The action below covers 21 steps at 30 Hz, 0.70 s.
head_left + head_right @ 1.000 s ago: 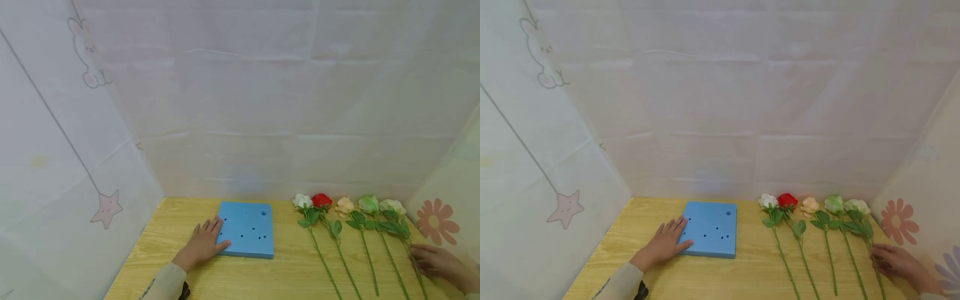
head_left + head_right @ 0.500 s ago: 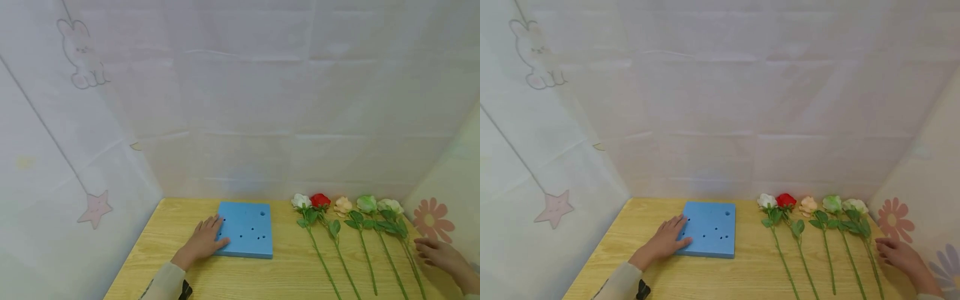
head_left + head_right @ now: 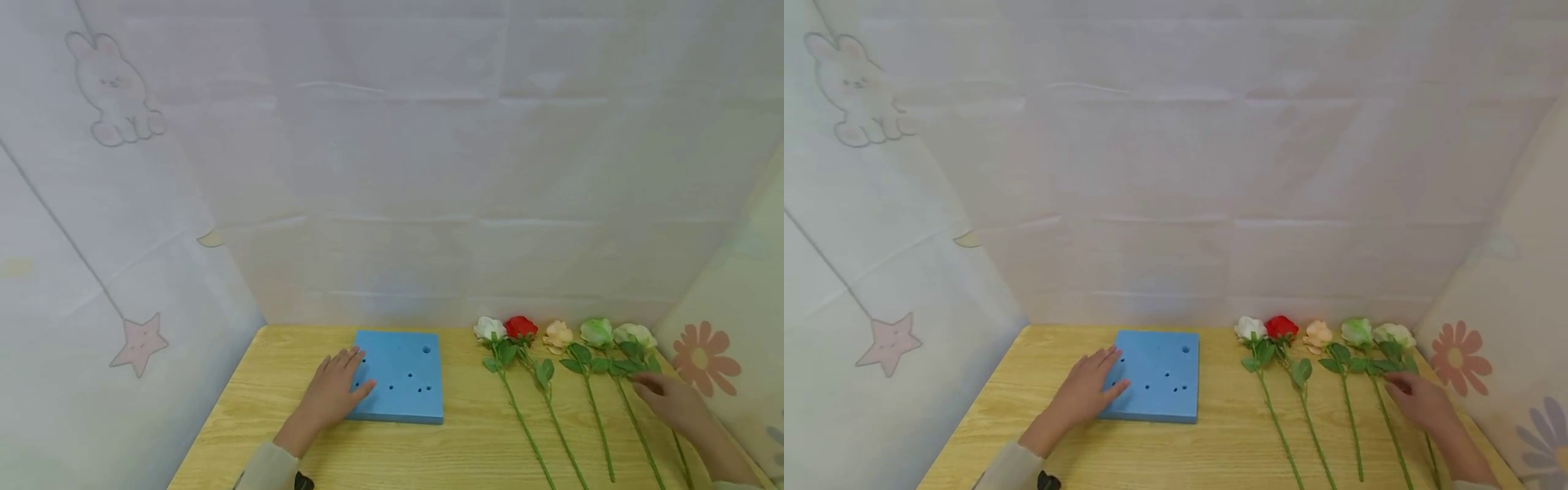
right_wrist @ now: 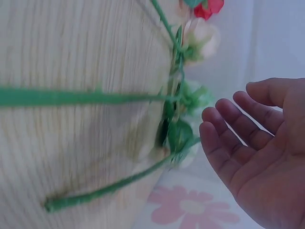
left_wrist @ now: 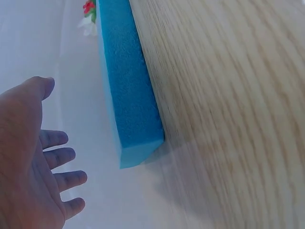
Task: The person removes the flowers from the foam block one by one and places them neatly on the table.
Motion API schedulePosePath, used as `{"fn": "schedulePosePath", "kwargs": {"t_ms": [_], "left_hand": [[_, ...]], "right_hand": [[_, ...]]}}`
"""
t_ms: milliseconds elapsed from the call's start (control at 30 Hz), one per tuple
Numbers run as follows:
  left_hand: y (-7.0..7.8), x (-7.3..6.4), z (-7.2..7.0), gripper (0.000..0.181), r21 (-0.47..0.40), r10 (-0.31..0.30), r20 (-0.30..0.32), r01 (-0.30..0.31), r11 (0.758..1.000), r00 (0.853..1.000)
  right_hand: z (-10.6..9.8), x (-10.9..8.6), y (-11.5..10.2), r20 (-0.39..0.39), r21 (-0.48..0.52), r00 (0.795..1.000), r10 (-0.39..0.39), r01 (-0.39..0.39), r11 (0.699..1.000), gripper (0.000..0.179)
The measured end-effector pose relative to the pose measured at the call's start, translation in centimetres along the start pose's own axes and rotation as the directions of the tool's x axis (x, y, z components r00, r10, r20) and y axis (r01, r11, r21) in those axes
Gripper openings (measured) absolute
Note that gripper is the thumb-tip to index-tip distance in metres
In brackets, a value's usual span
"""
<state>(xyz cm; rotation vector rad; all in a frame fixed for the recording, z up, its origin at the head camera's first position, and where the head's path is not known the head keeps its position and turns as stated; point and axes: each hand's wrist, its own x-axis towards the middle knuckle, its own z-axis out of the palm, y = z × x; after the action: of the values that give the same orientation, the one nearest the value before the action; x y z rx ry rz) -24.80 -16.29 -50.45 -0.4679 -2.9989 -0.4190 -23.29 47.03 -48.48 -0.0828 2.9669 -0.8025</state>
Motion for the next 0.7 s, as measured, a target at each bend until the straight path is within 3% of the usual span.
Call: {"fn": "schedulePosePath", "kwargs": {"t_ms": [367,700], "left_hand": [[1.4,-1.2,-0.7,0.076,0.041,0.029,-0.027,-0.028,0.999,0.999],[2.7,-1.3,-1.3,0.076,0.034,0.051,-0.045,-0.050,0.998,0.998]], "right_hand": [[2.6,-0.3,-6.1,-0.093,-0.023,0.988,-0.128,0.126,0.992,0.038],[3.8,-0.1,-9.3,-0.051,-0.029,0.990,-0.129,0.127,0.991,0.038]]}}
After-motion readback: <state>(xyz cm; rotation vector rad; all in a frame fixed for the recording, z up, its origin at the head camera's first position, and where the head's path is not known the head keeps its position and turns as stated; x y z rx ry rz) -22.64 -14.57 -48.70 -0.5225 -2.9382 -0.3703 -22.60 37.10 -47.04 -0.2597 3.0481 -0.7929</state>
